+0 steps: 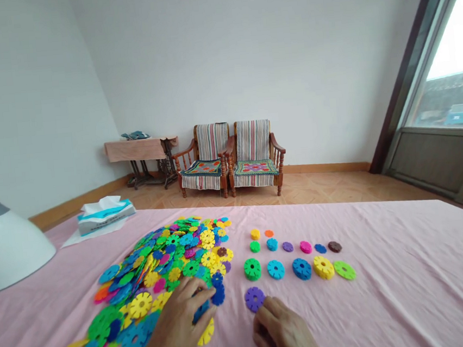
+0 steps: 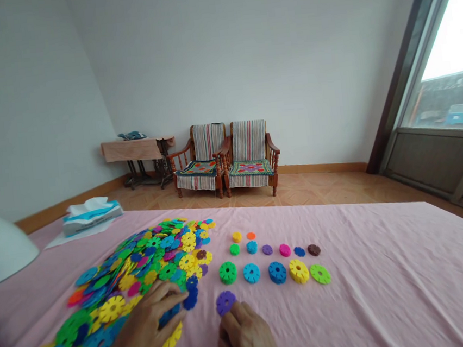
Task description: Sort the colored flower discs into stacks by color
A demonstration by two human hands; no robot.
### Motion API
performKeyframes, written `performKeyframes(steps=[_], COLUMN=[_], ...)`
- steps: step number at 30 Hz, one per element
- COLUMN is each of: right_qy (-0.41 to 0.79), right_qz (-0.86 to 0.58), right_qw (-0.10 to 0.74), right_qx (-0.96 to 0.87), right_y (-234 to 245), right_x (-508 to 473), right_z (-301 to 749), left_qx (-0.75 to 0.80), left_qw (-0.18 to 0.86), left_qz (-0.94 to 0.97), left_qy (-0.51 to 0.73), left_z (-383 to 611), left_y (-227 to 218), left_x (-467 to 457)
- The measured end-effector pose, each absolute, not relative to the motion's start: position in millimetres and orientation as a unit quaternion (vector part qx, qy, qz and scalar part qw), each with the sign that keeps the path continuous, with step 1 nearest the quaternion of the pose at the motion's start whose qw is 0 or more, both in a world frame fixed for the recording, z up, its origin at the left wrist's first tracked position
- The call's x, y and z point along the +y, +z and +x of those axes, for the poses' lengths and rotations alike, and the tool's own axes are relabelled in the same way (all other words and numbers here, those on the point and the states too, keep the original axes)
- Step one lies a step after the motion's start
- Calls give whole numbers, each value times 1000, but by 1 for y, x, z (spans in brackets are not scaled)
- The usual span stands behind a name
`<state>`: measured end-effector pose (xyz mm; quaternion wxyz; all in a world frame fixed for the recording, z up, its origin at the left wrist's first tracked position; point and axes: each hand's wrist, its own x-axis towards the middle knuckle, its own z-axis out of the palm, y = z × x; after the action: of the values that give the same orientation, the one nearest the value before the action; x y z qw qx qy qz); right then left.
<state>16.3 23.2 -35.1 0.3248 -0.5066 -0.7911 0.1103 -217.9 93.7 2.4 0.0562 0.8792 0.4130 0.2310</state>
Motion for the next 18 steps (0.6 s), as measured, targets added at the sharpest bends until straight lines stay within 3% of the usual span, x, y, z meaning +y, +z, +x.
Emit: performKeyframes(steps=[4,8,13,18], right_qy=[108,117,118,118], right_qz=[-511,-507,-501,-502], right_qw=[322,333,339,335], right_qx=[-790,-786,-787,-789], right_y=[-36,-35,-34,-35], right_x=[23,21,20,20], right_z=[17,17,17,17], left_qx=[392,424,462,457], left_qw=[94,46,-56,-70], left_qz=[872,853,861,880], left_qy=[278,300,206,109], left_z=[-217,-223,-231,-234], left_y=[3,0,-6,-17], left_x=[91,97,102,97])
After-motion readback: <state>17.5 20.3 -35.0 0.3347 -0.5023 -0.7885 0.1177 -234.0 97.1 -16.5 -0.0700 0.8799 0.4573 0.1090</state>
